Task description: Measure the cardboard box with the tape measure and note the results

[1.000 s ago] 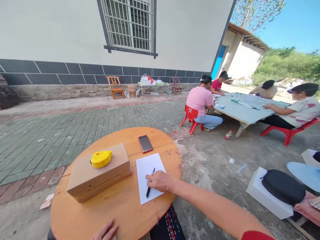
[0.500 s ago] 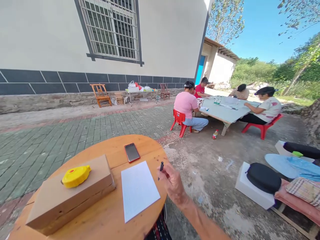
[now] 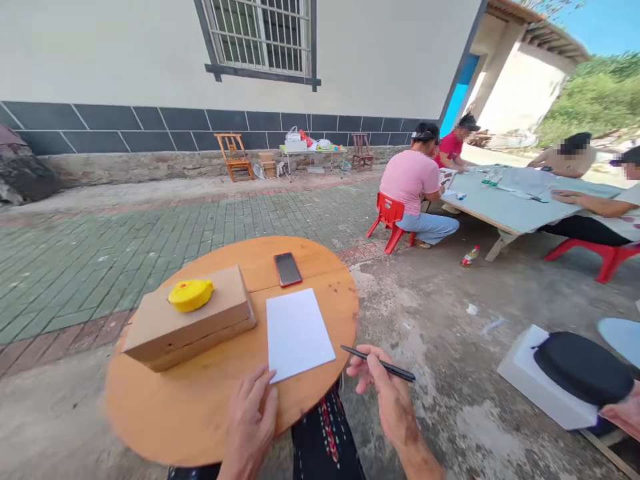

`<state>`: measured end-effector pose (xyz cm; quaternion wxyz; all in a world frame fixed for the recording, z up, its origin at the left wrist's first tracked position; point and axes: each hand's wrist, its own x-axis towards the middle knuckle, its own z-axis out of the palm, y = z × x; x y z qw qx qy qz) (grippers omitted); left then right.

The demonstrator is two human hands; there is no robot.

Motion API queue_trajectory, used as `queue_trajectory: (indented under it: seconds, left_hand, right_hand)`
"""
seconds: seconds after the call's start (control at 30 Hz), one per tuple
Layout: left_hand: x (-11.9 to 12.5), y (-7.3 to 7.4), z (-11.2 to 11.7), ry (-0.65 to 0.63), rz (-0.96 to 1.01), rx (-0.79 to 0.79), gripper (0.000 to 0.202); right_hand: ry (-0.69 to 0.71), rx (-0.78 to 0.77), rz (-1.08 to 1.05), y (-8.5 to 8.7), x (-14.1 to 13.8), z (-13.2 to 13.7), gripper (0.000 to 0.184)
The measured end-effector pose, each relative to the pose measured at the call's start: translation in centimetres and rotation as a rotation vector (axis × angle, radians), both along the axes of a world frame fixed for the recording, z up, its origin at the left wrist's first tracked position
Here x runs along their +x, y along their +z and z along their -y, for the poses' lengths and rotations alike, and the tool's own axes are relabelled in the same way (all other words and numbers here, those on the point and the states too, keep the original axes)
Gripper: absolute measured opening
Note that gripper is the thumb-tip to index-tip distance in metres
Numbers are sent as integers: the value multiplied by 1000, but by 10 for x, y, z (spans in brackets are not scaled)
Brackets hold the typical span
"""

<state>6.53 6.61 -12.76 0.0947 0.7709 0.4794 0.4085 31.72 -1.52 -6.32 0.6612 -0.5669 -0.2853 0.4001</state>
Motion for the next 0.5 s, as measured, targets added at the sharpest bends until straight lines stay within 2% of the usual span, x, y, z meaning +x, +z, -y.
queue_trajectory:
  seconds: [0.07,0.13,0.27,0.37,0.43,0.5]
  left_hand:
    - [12,15,3,-8,-8,-49,29]
    - [20,23,5,-1,-66,-98,32]
    - [21,22,14,-8,-87,-123,32]
    - [9,0,13,-24,-88,-17,36]
    - [-2,-25,0,-52,-133,43,42]
    - [-12,-47,-16,-88,-206,31,47]
  right_hand:
    - [-11,-25,47,-4,3,-3,31]
    - [10,-44,61,-10,4,-7,28]
    - [81,-52,60,-13,-3,-8,33]
    - [94,-29,126,-13,-10,-14,35]
    - [86,-22,230,-15,-13,-26,34]
    - [50,-18,322,-16,-15,-38,32]
